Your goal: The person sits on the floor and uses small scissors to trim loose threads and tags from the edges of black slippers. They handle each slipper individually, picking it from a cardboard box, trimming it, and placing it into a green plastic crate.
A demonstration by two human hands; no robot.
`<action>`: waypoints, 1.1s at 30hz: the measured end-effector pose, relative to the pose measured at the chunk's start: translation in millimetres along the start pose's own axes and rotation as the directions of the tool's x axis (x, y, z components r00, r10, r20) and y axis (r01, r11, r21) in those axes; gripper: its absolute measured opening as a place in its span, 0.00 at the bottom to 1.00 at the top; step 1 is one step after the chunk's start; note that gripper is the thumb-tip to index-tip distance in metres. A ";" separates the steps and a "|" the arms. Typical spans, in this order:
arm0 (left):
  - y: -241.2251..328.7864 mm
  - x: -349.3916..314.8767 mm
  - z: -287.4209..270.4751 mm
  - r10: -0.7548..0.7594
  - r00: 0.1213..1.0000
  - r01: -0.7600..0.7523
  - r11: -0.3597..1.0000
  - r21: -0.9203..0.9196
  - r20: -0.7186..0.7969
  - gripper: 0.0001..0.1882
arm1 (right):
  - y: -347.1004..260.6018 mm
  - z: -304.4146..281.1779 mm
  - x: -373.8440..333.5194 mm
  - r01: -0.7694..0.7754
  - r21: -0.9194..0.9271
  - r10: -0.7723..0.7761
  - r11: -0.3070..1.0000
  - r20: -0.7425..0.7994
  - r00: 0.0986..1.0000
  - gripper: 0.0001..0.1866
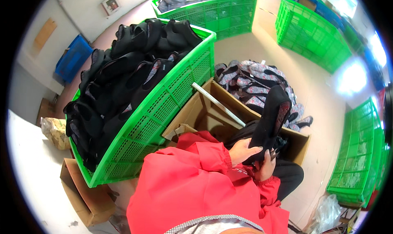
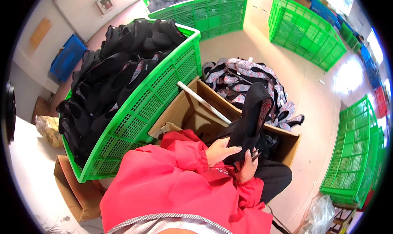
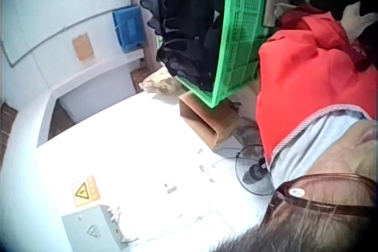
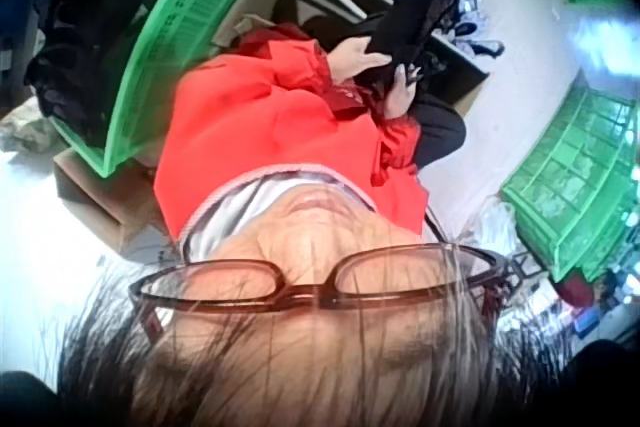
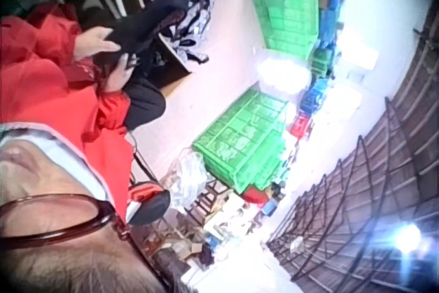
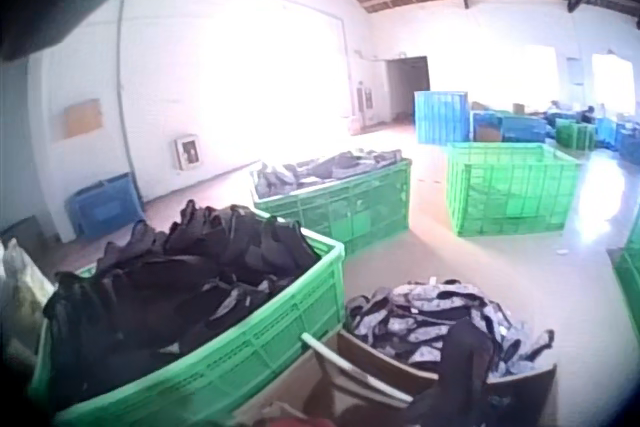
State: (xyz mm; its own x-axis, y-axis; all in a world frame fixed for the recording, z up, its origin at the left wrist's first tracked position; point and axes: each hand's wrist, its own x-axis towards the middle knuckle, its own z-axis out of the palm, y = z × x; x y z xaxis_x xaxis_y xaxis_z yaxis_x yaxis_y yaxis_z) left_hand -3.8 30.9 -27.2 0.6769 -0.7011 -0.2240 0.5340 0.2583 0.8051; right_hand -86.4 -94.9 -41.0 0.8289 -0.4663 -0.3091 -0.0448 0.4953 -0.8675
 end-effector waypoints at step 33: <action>18.0 96.9 -149.4 -0.243 0.896 0.373 0.867 0.332 -0.372 0.14 | 34.1 -84.5 6.7 -0.184 0.243 0.193 0.952 -0.013 0.981 0.15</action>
State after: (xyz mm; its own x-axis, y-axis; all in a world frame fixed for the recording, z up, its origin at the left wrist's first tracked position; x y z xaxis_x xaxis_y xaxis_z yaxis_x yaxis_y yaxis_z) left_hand 147.2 66.8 -116.5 0.6653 -0.4433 -0.6007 0.5471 -0.2579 0.7963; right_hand -129.5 -143.0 -105.6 0.7975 -0.3712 -0.4756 -0.0599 0.7357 -0.6746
